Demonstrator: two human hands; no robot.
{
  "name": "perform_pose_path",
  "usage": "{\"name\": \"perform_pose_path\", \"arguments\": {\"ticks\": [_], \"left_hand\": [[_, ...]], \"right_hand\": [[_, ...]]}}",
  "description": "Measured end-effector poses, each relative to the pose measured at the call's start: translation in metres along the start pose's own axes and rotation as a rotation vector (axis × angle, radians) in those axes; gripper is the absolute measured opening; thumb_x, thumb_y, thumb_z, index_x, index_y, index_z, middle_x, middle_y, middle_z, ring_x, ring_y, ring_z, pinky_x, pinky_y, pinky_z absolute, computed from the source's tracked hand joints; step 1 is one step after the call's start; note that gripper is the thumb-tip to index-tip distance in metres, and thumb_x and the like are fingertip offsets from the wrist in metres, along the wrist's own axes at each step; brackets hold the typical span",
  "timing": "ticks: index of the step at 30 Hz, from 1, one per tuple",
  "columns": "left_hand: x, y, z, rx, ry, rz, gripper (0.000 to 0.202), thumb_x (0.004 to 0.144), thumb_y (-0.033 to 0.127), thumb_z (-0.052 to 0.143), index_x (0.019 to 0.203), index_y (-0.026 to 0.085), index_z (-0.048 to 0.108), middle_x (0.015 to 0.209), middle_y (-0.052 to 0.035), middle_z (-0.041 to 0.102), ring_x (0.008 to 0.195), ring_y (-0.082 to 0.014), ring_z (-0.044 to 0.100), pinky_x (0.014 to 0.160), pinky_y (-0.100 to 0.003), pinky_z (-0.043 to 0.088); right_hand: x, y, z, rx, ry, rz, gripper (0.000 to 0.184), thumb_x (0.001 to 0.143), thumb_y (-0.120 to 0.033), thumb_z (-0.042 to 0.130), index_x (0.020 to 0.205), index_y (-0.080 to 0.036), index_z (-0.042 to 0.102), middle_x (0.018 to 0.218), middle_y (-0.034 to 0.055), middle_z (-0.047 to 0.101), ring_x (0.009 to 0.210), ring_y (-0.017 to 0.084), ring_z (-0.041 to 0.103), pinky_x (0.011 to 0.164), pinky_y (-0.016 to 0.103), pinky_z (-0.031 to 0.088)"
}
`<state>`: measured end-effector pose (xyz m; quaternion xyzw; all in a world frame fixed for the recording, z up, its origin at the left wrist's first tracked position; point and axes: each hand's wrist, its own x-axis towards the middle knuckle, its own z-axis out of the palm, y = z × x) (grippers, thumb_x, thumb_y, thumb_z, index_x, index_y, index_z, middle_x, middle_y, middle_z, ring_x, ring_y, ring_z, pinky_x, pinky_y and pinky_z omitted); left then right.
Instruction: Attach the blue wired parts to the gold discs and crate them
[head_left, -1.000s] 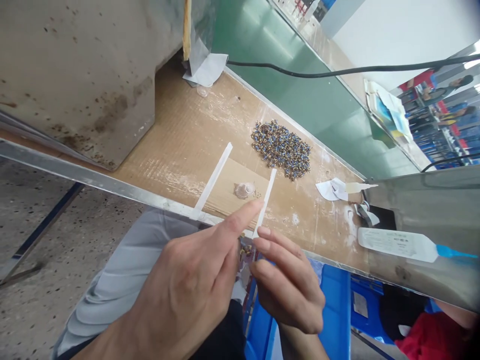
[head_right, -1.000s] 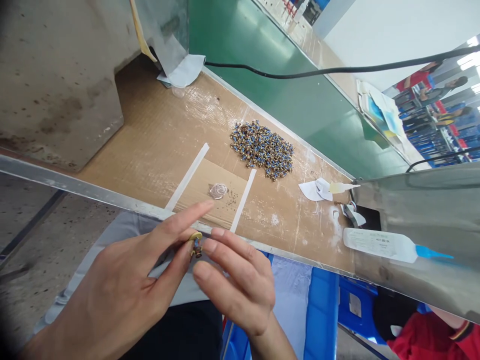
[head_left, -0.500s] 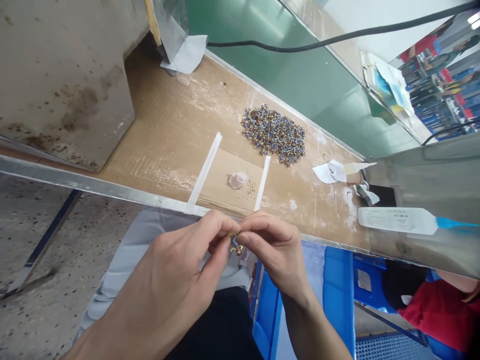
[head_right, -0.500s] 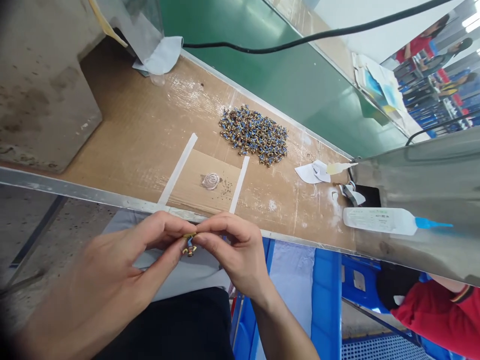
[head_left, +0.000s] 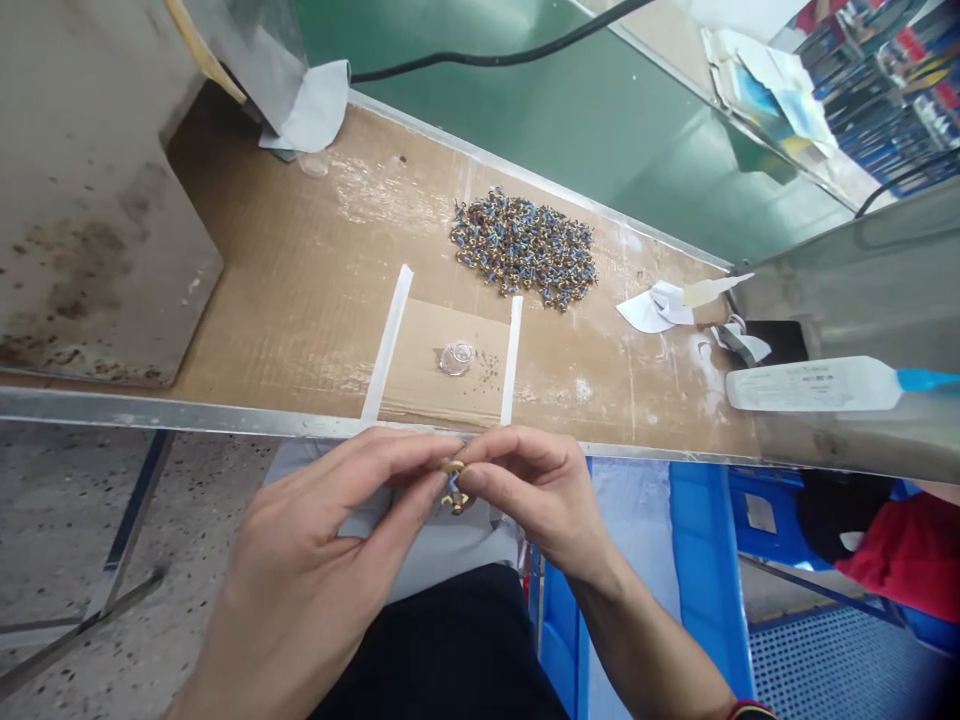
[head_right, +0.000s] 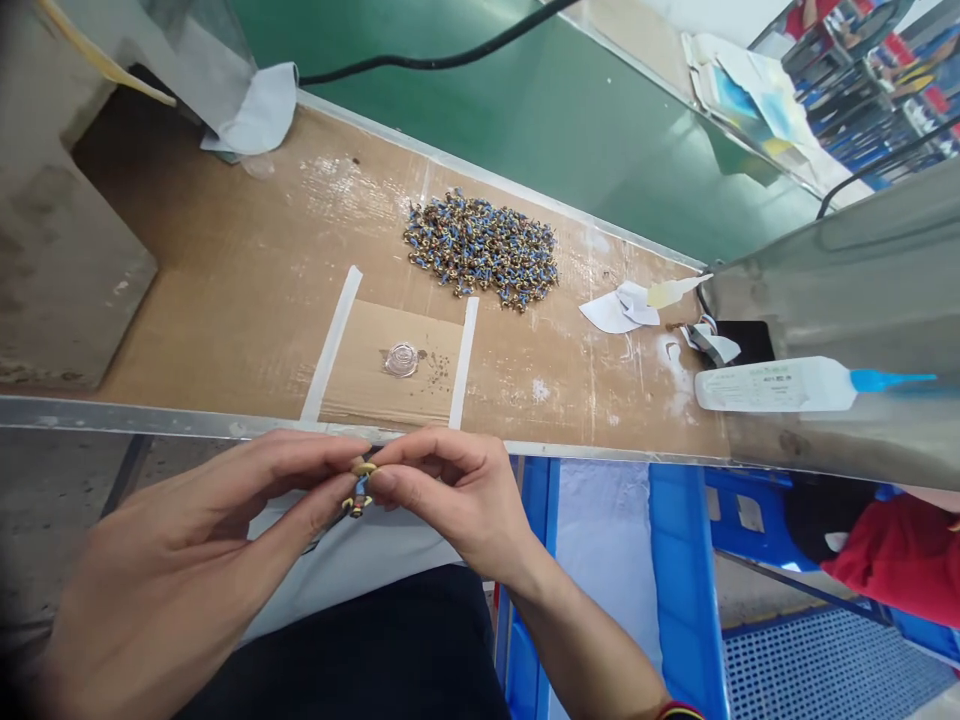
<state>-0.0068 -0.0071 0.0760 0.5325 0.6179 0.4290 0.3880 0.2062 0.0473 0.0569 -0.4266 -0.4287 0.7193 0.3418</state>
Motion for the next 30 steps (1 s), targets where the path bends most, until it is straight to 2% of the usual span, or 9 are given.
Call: {"name": "perform_pose_path", "arguments": {"ticks": [5,10,11,14,18,24,30], "left_hand": [[-0.003,0.002,0.004,0.009,0.01,-0.105,0.03,0.11,0.03,0.084,0.132,0.05,0.086,0.109,0.0108,0.09,0.095,-0.0169,0.087,0.096,-0.027,0.069],[-0.005,0.006,0.006,-0.011,-0.02,-0.192,0.033,0.11,0.037,0.084,0.141,0.048,0.084,0.108,0.005,0.088,0.101,-0.0204,0.088,0.073,-0.023,0.067],[-0.006,0.007,0.007,-0.015,-0.02,-0.196,0.033,0.11,0.04,0.085,0.142,0.048,0.084,0.109,0.0043,0.088,0.102,-0.021,0.088,0.074,-0.023,0.067],[-0.008,0.009,0.011,-0.022,0.009,-0.197,0.032,0.11,0.044,0.087,0.142,0.048,0.085,0.111,0.0035,0.088,0.103,-0.0218,0.087,0.089,-0.027,0.068],[-0.007,0.013,0.017,-0.02,0.044,-0.17,0.027,0.113,0.039,0.086,0.138,0.047,0.086,0.108,0.0035,0.086,0.1,-0.0225,0.086,0.102,-0.034,0.065],[-0.003,0.016,0.018,0.006,-0.023,-0.09,0.028,0.115,0.032,0.081,0.14,0.043,0.082,0.107,0.0028,0.084,0.099,-0.0234,0.085,0.103,-0.037,0.064],[-0.005,0.015,0.019,0.005,-0.042,-0.084,0.033,0.116,0.028,0.078,0.144,0.045,0.079,0.109,0.0037,0.082,0.101,-0.0216,0.086,0.103,-0.036,0.064]], "right_hand": [[-0.002,0.003,-0.001,-0.046,0.007,-0.089,0.012,0.098,-0.03,0.106,0.105,-0.026,0.097,0.092,0.0017,0.091,0.08,0.016,0.084,0.077,0.026,0.069],[-0.002,0.003,0.001,0.008,0.033,-0.1,0.015,0.095,-0.033,0.108,0.102,-0.025,0.096,0.088,0.0013,0.09,0.077,0.017,0.084,0.074,0.027,0.071],[-0.002,0.003,0.001,0.02,0.041,-0.096,0.016,0.095,-0.033,0.108,0.102,-0.025,0.096,0.088,0.0016,0.09,0.077,0.018,0.084,0.074,0.029,0.072],[-0.002,0.003,0.002,0.043,0.061,-0.086,0.015,0.095,-0.035,0.108,0.101,-0.027,0.097,0.089,0.0019,0.091,0.078,0.021,0.086,0.076,0.032,0.074],[-0.004,0.002,0.0,0.046,0.073,-0.094,0.012,0.095,-0.033,0.107,0.101,-0.028,0.098,0.09,0.0016,0.091,0.079,0.02,0.086,0.077,0.032,0.074],[-0.005,0.0,-0.002,0.054,0.063,-0.093,0.011,0.096,-0.033,0.106,0.102,-0.029,0.098,0.092,0.0014,0.092,0.081,0.02,0.087,0.079,0.032,0.075],[-0.005,0.001,-0.005,0.039,0.066,-0.104,0.015,0.096,-0.038,0.107,0.101,-0.028,0.097,0.092,0.0021,0.092,0.082,0.022,0.087,0.079,0.034,0.075]]}}
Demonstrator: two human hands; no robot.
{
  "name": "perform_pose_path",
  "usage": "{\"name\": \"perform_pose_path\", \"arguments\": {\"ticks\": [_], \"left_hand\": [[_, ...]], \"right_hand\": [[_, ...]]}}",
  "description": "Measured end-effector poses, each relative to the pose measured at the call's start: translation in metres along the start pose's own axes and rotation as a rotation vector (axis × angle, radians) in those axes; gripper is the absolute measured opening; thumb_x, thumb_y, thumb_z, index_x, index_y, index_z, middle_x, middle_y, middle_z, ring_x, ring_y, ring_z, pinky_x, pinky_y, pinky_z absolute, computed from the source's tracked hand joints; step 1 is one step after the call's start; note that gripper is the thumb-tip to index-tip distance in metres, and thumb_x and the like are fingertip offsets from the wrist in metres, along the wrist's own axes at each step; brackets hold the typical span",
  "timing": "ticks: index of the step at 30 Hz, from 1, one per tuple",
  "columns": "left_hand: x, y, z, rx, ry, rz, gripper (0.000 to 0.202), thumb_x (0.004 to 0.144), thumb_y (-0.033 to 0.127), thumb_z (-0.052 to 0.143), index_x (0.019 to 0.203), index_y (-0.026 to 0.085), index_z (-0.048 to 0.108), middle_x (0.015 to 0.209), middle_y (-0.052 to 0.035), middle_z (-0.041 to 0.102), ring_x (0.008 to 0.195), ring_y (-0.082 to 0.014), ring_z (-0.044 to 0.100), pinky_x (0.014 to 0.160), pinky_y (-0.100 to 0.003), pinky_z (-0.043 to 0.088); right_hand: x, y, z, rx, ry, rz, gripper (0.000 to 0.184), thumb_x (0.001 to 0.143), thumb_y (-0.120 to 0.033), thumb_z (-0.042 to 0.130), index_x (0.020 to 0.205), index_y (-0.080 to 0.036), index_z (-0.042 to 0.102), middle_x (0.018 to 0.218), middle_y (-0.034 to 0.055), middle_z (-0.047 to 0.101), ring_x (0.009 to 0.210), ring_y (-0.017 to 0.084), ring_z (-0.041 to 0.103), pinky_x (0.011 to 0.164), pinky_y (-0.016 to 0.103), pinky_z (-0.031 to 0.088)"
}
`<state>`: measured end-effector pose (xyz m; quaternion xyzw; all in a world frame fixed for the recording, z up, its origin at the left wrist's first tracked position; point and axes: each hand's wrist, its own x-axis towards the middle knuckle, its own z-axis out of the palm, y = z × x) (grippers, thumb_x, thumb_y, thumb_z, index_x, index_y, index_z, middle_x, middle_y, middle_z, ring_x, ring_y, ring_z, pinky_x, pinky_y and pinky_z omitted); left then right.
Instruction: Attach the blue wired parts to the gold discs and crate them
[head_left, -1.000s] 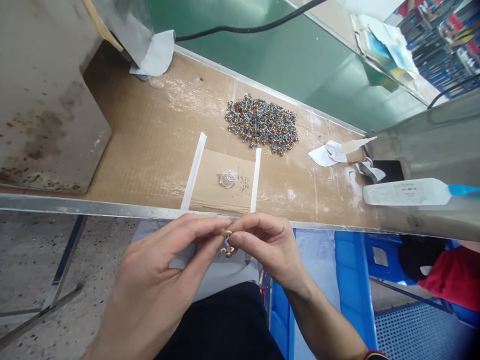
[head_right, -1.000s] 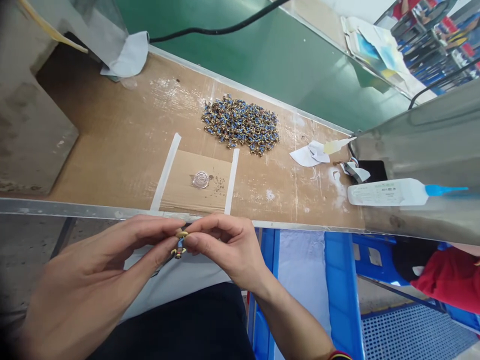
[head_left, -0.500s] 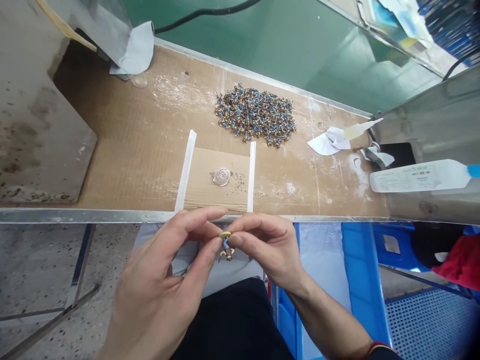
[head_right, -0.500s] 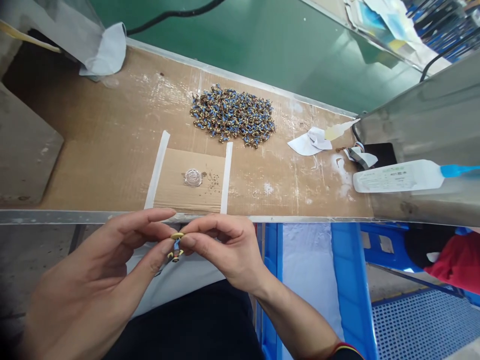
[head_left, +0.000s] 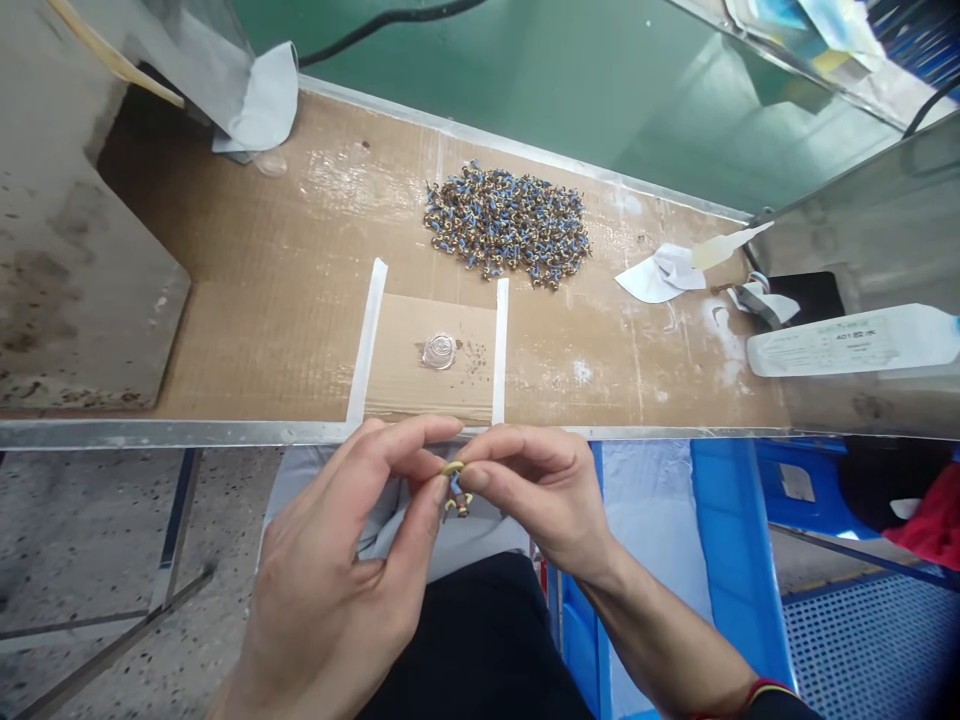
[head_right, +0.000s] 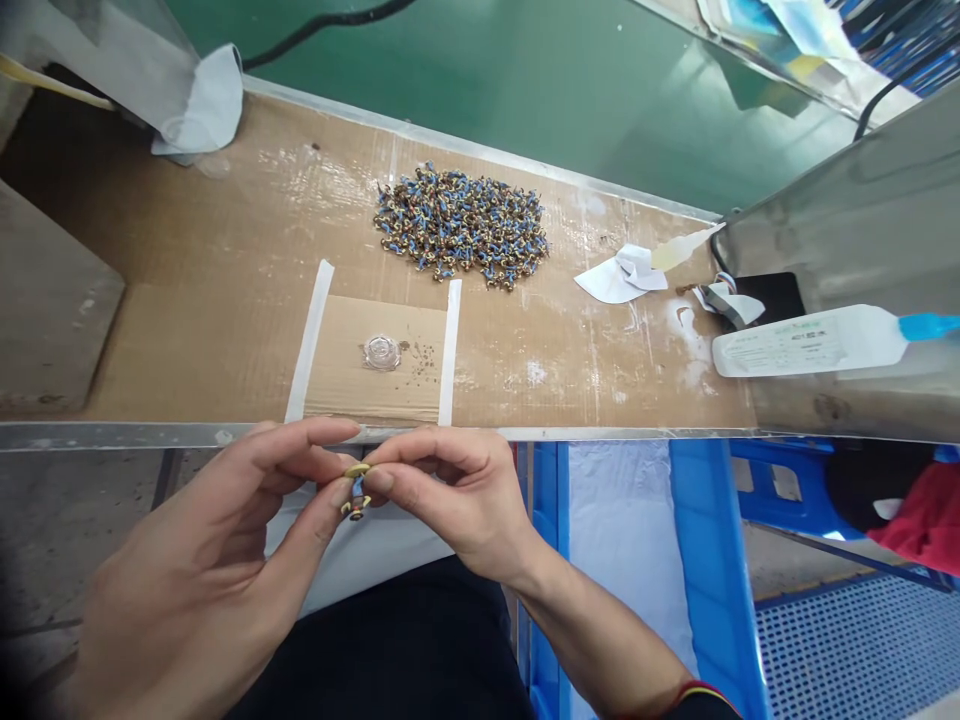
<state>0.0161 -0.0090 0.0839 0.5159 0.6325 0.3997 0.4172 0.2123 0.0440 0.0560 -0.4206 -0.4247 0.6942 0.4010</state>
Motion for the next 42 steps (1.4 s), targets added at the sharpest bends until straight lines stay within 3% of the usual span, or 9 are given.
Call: {"name": "perform_pose_path", "arguments": {"ticks": [6,13,17,21,25,30,34,38,42], "left_hand": [[0.004,-0.003,0.006,-0.073,0.01,-0.075,0.032,0.11,0.033,0.087,0.14,0.04,0.086,0.105,0.0014,0.083,0.098,-0.0232,0.085,0.097,-0.034,0.067],[0.001,0.014,0.024,-0.126,0.019,-0.175,0.031,0.102,0.037,0.097,0.132,0.033,0.089,0.101,0.0006,0.082,0.092,-0.021,0.081,0.087,-0.027,0.067],[0.003,0.017,0.045,-0.273,-0.046,-0.235,0.032,0.099,0.04,0.102,0.128,0.028,0.092,0.098,-0.0008,0.085,0.086,-0.0204,0.083,0.085,-0.027,0.07],[0.007,0.017,0.065,-0.497,-0.149,-0.358,0.028,0.09,0.036,0.11,0.111,0.023,0.096,0.098,-0.0045,0.09,0.089,-0.02,0.084,0.089,-0.027,0.072],[0.009,0.022,0.078,-0.552,-0.303,-0.489,0.027,0.086,0.028,0.111,0.109,0.022,0.099,0.09,-0.0045,0.088,0.079,-0.0154,0.079,0.082,-0.023,0.071],[0.009,0.035,0.089,-0.578,-0.423,-0.57,0.029,0.086,0.028,0.11,0.111,0.017,0.1,0.092,-0.0067,0.086,0.076,-0.0137,0.075,0.075,-0.021,0.073],[0.006,0.041,0.095,-0.598,-0.437,-0.602,0.029,0.085,0.027,0.111,0.11,0.017,0.101,0.088,-0.0068,0.086,0.074,-0.0141,0.078,0.075,-0.021,0.075],[0.003,0.041,0.097,-0.608,-0.425,-0.604,0.028,0.084,0.025,0.111,0.109,0.016,0.101,0.087,-0.0067,0.086,0.073,-0.0143,0.078,0.075,-0.021,0.075],[0.002,0.04,0.097,-0.601,-0.427,-0.615,0.026,0.086,0.023,0.108,0.109,0.014,0.1,0.089,-0.0072,0.086,0.074,-0.0148,0.078,0.076,-0.022,0.075]], "right_hand": [[-0.002,0.008,-0.006,0.035,0.008,0.043,0.019,0.096,-0.041,0.107,0.102,-0.027,0.096,0.092,0.0023,0.091,0.083,0.022,0.087,0.082,0.035,0.076],[-0.016,0.017,-0.019,0.079,0.05,0.021,0.029,0.093,-0.049,0.108,0.102,-0.025,0.095,0.09,0.003,0.09,0.082,0.02,0.084,0.083,0.037,0.074],[-0.033,0.019,-0.032,0.152,0.114,0.005,0.034,0.09,-0.052,0.109,0.101,-0.023,0.094,0.09,0.0029,0.089,0.08,0.019,0.082,0.082,0.035,0.072],[-0.05,0.016,-0.048,0.227,0.164,0.017,0.034,0.088,-0.047,0.11,0.093,-0.021,0.089,0.086,0.0014,0.086,0.076,0.015,0.077,0.074,0.028,0.067],[-0.062,0.01,-0.067,0.363,0.106,0.139,0.041,0.082,-0.049,0.112,0.085,-0.021,0.082,0.071,-0.0035,0.075,0.062,0.011,0.065,0.057,0.022,0.057],[-0.072,-0.001,-0.083,0.533,0.027,0.282,0.046,0.078,-0.045,0.113,0.074,-0.021,0.075,0.062,-0.0073,0.064,0.053,0.009,0.055,0.047,0.019,0.051],[-0.078,-0.004,-0.087,0.563,0.015,0.29,0.044,0.079,-0.046,0.113,0.076,-0.021,0.077,0.061,-0.0078,0.062,0.051,0.007,0.051,0.045,0.018,0.051],[-0.082,-0.002,-0.088,0.505,0.033,0.251,0.05,0.086,-0.055,0.109,0.076,-0.021,0.073,0.06,-0.0074,0.064,0.049,0.008,0.055,0.045,0.018,0.052],[-0.084,0.0,-0.089,0.461,0.038,0.223,0.05,0.088,-0.053,0.107,0.077,-0.021,0.07,0.061,-0.0068,0.065,0.049,0.009,0.057,0.046,0.02,0.052]]}}
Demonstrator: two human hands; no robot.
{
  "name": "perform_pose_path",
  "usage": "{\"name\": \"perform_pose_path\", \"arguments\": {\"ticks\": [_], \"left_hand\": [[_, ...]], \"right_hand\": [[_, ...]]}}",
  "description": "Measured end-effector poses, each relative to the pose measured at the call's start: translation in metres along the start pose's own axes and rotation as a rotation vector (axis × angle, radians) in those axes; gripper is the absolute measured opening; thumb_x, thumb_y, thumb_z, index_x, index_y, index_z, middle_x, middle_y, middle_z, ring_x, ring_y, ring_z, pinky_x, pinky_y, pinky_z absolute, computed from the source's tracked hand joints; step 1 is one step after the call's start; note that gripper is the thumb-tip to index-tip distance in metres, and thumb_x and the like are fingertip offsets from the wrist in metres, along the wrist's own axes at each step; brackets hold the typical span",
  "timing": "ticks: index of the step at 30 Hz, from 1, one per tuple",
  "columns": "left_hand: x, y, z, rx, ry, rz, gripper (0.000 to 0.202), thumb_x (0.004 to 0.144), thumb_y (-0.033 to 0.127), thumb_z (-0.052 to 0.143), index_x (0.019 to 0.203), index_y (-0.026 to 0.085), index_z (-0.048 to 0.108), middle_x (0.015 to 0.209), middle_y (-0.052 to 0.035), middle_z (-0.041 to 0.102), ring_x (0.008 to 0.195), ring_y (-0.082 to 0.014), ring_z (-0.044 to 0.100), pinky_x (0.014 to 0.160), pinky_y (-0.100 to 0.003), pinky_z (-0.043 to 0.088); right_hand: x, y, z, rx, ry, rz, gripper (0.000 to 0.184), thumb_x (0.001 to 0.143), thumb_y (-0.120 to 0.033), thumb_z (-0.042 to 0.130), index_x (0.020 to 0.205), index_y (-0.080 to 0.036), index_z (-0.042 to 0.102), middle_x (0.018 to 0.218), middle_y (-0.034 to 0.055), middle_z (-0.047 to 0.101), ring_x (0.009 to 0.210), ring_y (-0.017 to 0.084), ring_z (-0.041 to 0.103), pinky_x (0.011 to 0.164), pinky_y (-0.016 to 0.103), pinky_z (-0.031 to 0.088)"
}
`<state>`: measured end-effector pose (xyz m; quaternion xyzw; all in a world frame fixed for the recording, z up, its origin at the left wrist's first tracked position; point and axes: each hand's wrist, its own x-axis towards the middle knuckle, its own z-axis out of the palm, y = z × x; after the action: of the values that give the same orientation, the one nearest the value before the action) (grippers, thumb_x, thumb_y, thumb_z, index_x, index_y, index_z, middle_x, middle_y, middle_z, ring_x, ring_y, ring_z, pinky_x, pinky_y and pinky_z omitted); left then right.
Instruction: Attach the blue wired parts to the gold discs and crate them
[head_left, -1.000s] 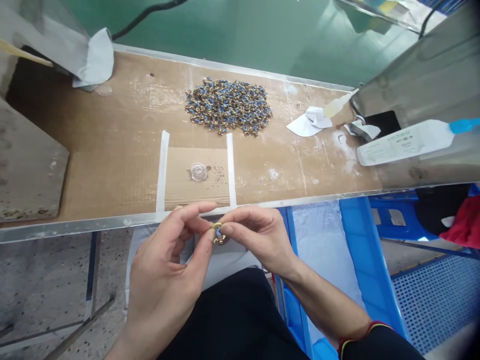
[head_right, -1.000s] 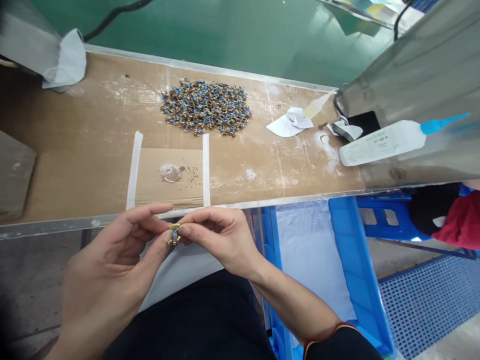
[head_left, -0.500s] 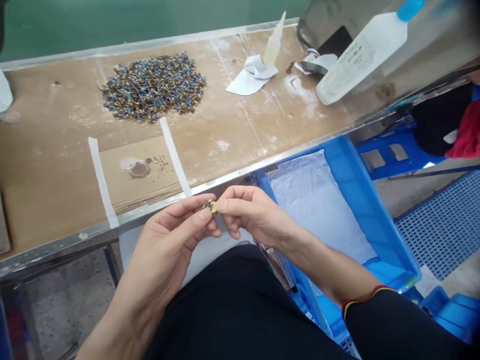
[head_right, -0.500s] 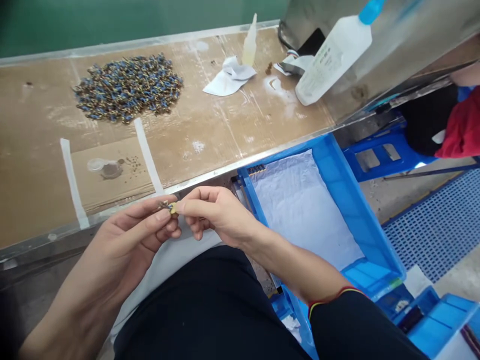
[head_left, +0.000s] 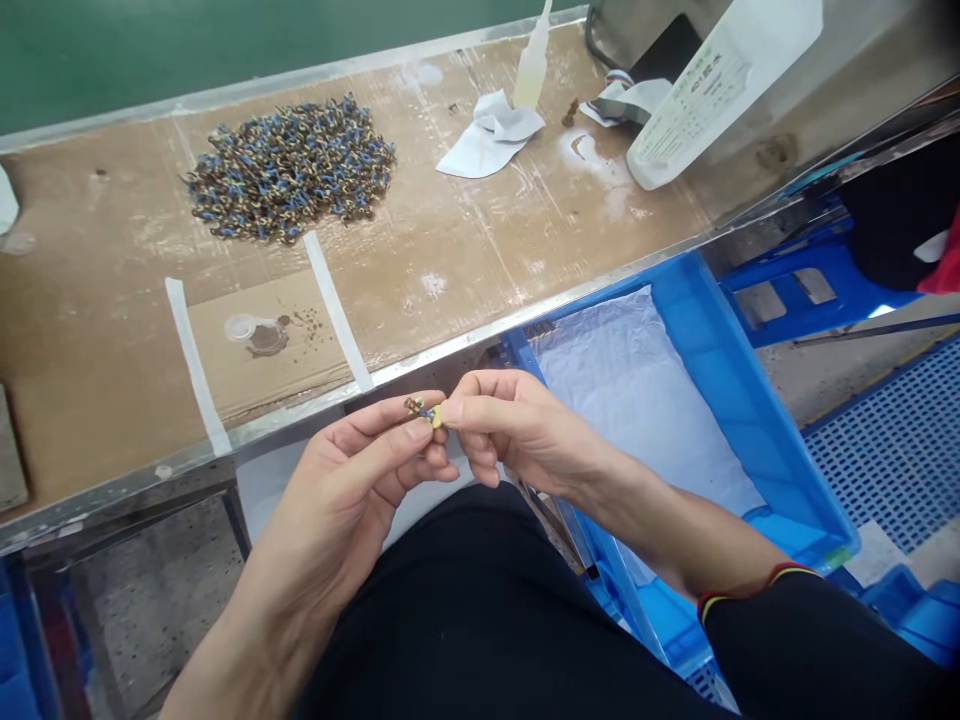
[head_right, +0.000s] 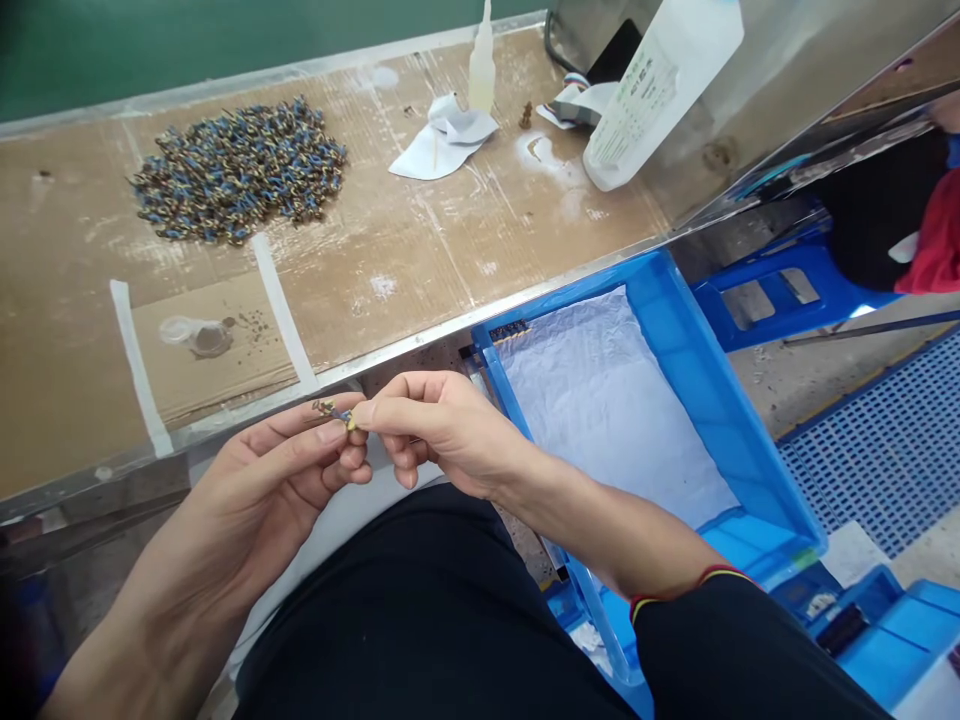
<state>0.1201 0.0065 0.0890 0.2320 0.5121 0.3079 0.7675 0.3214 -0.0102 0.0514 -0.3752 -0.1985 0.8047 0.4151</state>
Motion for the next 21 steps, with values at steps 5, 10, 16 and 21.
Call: {"name": "perform_pose_path", "arguments": {"ticks": [5,10,16,21], "left_hand": [[0.004,0.0,-0.002,-0.02,-0.017,-0.034,0.023,0.087,0.018,0.106,0.109,0.015,0.099,0.088,-0.0047,0.084,0.072,-0.0126,0.076,0.076,-0.02,0.073],[0.011,-0.012,0.0,0.078,0.039,0.045,0.026,0.083,0.025,0.109,0.106,0.018,0.099,0.086,-0.0049,0.086,0.075,-0.0158,0.078,0.08,-0.026,0.074],[0.02,-0.048,0.026,0.364,0.193,0.344,0.04,0.09,0.041,0.109,0.125,0.025,0.096,0.104,-0.0034,0.091,0.089,-0.021,0.083,0.098,-0.035,0.073],[0.027,-0.063,0.017,0.454,0.042,0.266,0.052,0.1,0.051,0.098,0.145,0.027,0.088,0.119,-0.0056,0.089,0.095,-0.0228,0.082,0.099,-0.038,0.072]], "right_hand": [[0.0,0.003,-0.002,-0.012,0.009,-0.006,0.05,0.088,-0.053,0.107,0.077,-0.021,0.07,0.063,-0.0064,0.065,0.055,0.011,0.063,0.047,0.021,0.051],[-0.002,0.013,-0.004,-0.051,0.092,-0.109,0.049,0.087,-0.059,0.107,0.086,-0.021,0.075,0.07,-0.0026,0.073,0.064,0.014,0.067,0.053,0.024,0.056],[-0.024,0.022,-0.03,-0.12,0.263,-0.249,0.046,0.089,-0.06,0.105,0.096,-0.023,0.079,0.081,-0.0015,0.077,0.072,0.016,0.069,0.067,0.029,0.061],[-0.037,0.004,-0.137,-0.515,0.843,-0.219,0.028,0.107,-0.046,0.09,0.097,-0.023,0.078,0.079,-0.0044,0.073,0.072,0.013,0.066,0.073,0.026,0.058]]}}
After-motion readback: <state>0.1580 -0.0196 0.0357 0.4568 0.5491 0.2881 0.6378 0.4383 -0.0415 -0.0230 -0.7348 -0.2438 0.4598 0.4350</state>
